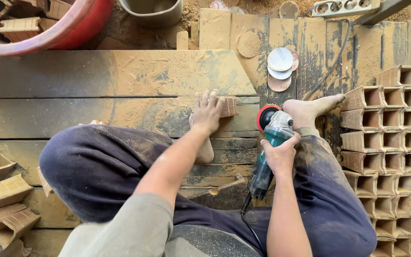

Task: The person sands small wooden planter-like objects using a power sander while sitting on a wooden platform.

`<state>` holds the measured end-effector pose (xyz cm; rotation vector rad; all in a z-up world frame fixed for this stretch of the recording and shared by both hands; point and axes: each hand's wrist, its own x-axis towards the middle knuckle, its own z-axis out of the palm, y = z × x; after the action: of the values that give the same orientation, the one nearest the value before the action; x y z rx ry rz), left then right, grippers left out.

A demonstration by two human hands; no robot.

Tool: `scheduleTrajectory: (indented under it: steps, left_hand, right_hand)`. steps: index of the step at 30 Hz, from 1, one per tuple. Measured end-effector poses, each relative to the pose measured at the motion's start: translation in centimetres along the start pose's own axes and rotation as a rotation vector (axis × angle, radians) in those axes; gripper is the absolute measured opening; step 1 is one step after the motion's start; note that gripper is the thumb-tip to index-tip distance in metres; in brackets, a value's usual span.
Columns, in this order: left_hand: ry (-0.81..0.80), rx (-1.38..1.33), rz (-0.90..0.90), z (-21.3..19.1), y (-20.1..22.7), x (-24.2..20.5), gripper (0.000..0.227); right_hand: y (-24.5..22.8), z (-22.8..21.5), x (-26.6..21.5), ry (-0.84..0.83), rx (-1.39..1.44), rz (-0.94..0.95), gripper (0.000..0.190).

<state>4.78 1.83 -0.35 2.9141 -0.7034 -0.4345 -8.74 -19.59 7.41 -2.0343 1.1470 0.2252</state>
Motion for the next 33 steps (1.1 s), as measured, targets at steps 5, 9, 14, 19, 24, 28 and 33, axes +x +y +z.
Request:
scheduleTrajectory:
  steps: [5,9,14,19,24,28,33]
  left_hand:
    - [-0.266,-0.308,0.084,2.7,-4.9,6.4,0.093]
    - [-0.435,-0.469,-0.083,3.1,-6.8,8.5,0.065]
    - [-0.268,-0.618,-0.092,6.2,-8.0,9.5,0.031]
    - [-0.183,-0.645,-0.188,3.5,-6.5,5.3,0.031]
    - [0.015,-1.130,-0.618,-3.3,0.3,-5.8,0.067]
    - [0.034,-0.899,-0.377,-4.5,1.1,-3.9,0.073]
    - [-0.326,-0.968,-0.641,-12.4,1.8,-4.0,0.106]
  right_hand:
    - [-1.9,-0.8,-0.9,0.011,0.074,-0.008,0.097]
    - [-2.7,-0.1,-1.2,-0.032,0.042,-0.035,0.097]
    - [-3.4,0.7,-1.8,-0.088,0.053,-0.038,0.097]
    - [-6.7,1.9,-2.6,-0.185,-0.047,-0.080,0.095]
    - [-11.4,4.9,-4.2,-0.354,-0.302,-0.234,0.092]
    - [-13.0,6.3,-5.0,-0.407,-0.343,-0.309,0.087]
    - [-12.8,7.0,-3.9,-0.413,-0.357,-0.371,0.087]
